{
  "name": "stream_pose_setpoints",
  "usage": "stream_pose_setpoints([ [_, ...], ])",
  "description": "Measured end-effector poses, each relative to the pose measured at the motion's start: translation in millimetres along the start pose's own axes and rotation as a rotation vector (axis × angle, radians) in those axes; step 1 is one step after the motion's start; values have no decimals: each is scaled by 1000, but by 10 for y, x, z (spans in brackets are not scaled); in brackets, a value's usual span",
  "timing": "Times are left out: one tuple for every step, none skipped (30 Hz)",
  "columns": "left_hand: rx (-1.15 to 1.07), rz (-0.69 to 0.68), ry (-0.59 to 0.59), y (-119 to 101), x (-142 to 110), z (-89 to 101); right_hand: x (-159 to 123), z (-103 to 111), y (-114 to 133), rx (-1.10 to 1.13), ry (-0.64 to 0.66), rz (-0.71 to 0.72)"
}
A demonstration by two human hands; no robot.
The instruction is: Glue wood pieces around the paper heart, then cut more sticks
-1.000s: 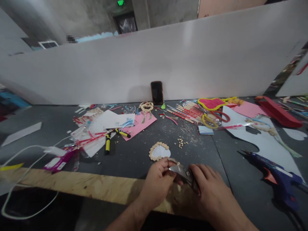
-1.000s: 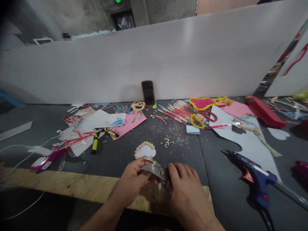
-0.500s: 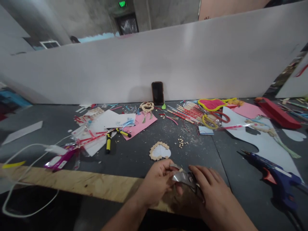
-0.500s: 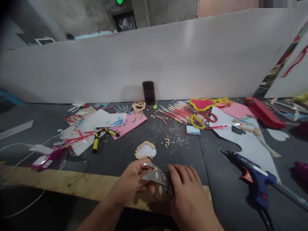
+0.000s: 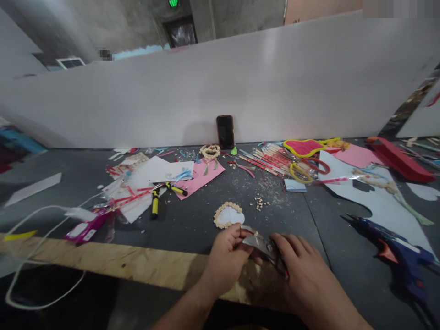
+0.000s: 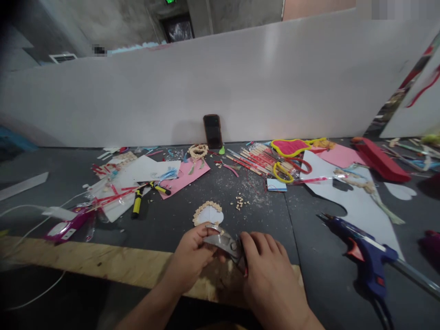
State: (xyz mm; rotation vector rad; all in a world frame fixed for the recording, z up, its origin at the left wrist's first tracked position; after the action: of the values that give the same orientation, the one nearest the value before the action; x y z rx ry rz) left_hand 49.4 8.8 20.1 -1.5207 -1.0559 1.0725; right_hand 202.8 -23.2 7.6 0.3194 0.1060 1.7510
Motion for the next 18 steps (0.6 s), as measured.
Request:
stream_pose_setpoints([
  [-10,24,25,2,0,-5,-2,8,-3,4,-2,6],
  [-16,36,42,4,0,-7,-5,16,-7,7,-7,14],
  [-19,38,56,7,-1,-7,-8,24,-12,10,-15,22],
  [-26,39,68,13,-3,-5,-10,33,-18,12,-25,29],
  [-41,44,83,21,-4,-2,-12,41,-23,13,-35,36],
  [-65,56,99,33,-5,2,-14,50,-29,16,-47,40],
  [-94,77,120,46,-6,8,-18,60,-33,22,-56,47],
  [-128,110,148,60,-6,13,-23,68,-36,31,-59,59],
  [-167,152,181,74,-5,18,-29,75,-38,44,-60,72],
  [-207,196,214,85,-4,22,-36,80,-40,56,-60,85],
  [-246,240,245,92,-3,25,-43,81,-43,65,-63,96],
  [-279,280,270,97,-1,24,-47,79,-47,71,-66,106],
  [-303,305,285,96,4,21,-49,71,-53,72,-69,110],
  [-312,309,286,92,10,16,-46,58,-61,67,-74,106],
  [-303,296,273,85,18,8,-38,42,-70,58,-77,95],
  [-274,271,243,77,25,0,-27,22,-79,46,-73,78],
  [-226,236,201,68,30,-7,-12,3,-87,34,-62,61],
  [-153,180,151,57,33,-13,5,-15,-93,23,-44,45],
])
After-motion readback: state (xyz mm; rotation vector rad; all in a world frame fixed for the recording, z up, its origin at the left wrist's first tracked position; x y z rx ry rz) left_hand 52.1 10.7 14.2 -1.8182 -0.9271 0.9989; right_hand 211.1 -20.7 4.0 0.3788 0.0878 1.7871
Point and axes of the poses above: each hand's wrist, its own x-axis towards the middle knuckle, its own z-axis out of the back of the hand, y = z × x, the point moved 2 cm from there along x, towards the middle knuckle, and after that the axes turned 7 degrees about -z, right-handed, at the moved point
